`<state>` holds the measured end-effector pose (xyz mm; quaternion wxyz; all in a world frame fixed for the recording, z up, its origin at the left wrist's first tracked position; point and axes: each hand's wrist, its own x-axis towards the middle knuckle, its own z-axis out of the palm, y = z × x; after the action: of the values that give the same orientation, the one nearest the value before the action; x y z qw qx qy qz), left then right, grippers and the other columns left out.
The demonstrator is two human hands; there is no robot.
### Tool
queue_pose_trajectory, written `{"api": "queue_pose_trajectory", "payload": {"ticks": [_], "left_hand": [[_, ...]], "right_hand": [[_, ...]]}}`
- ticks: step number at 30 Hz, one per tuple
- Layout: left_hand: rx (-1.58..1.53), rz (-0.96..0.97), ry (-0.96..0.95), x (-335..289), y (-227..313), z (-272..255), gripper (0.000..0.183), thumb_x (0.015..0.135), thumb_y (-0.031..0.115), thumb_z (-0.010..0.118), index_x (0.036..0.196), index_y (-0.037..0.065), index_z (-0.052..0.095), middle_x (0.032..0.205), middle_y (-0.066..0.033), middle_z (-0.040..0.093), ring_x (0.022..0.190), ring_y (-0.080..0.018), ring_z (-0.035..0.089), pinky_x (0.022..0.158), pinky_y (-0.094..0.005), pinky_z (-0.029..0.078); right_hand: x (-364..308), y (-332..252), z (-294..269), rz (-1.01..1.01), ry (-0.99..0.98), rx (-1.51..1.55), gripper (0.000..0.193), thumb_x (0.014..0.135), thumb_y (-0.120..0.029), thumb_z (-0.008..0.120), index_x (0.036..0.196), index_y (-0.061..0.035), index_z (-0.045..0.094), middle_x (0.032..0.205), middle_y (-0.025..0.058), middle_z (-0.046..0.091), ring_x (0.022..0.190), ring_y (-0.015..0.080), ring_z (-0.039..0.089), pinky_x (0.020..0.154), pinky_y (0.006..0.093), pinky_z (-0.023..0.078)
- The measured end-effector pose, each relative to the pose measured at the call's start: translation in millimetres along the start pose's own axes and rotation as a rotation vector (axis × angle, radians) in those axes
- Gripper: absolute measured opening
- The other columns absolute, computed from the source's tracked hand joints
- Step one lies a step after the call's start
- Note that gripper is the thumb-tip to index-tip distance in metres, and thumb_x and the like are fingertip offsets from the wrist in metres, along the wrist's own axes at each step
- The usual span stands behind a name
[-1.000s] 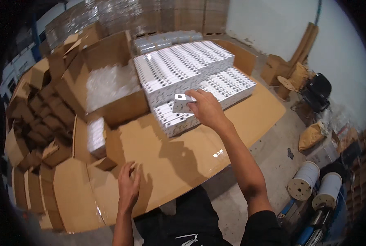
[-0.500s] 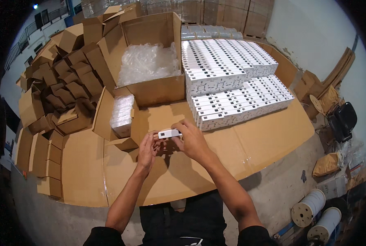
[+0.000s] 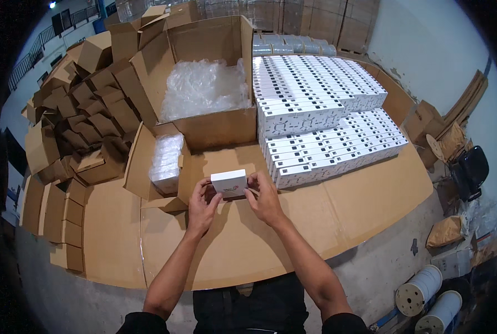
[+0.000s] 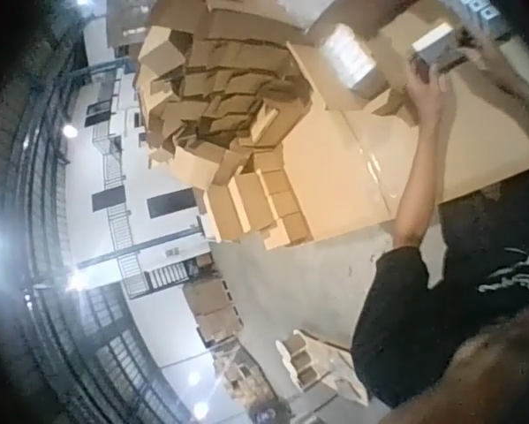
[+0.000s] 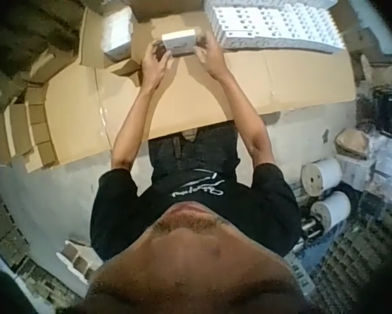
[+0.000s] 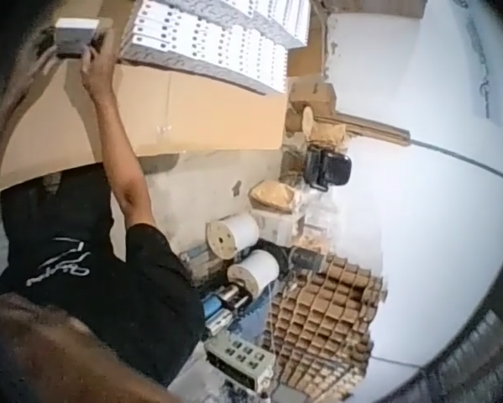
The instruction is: Package small white boxes into larger cardboard boxes.
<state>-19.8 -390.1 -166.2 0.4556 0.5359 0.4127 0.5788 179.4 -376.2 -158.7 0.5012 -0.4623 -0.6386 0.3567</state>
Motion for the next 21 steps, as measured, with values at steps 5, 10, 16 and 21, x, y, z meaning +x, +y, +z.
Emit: {"api": "queue_pose_trajectory", "payload": {"ticks": [5,10,16,21], "left_hand": [[0.182,-0.014,-0.008,-3.6,2.5,-2.0,0.039,0.091,-0.006,0.064,0.128,-0.002,0.052,0.117,-0.0139,0.066,0.111,-0.0195,0.065,0.096,-0.0319,0.052],[0.313,0.017,-0.013,-6.0,6.8,-1.1,0.037,0.091,-0.005,0.064,0.126,-0.002,0.054,0.112,-0.0149,0.07,0.109,-0.0207,0.068,0.094,-0.0326,0.053],[0.431,0.044,-0.019,-9.7,-2.6,-7.8,0.04,0.089,-0.001,0.068,0.127,-0.002,0.054,0.112,-0.0174,0.07,0.108,-0.0242,0.069,0.092,-0.0351,0.053],[0.37,0.037,-0.019,-11.8,8.4,0.6,0.043,0.089,-0.001,0.067,0.129,0.0,0.053,0.113,-0.0184,0.069,0.106,-0.0277,0.07,0.092,-0.0373,0.054]], "right_hand": [[-3.6,1.4,-0.2,0.026,-0.019,0.017,0.03,0.087,0.006,0.066,0.11,0.0006,0.048,0.099,0.0146,0.064,0.097,0.0242,0.067,0.087,0.0357,0.053],[-9.5,1.8,-3.9,0.036,-0.049,-0.085,0.032,0.086,0.004,0.067,0.112,-0.0001,0.047,0.102,0.0193,0.064,0.1,0.0335,0.067,0.087,0.0408,0.052],[-13.4,0.6,0.8,-0.013,-0.038,-0.125,0.033,0.087,0.004,0.067,0.113,-0.0002,0.047,0.107,0.0212,0.066,0.106,0.0336,0.068,0.09,0.0414,0.053],[-15.1,6.4,-0.6,0.013,-0.05,-0.054,0.035,0.088,0.006,0.066,0.116,0.0004,0.046,0.109,0.0187,0.065,0.106,0.0266,0.067,0.091,0.0376,0.054]]}}
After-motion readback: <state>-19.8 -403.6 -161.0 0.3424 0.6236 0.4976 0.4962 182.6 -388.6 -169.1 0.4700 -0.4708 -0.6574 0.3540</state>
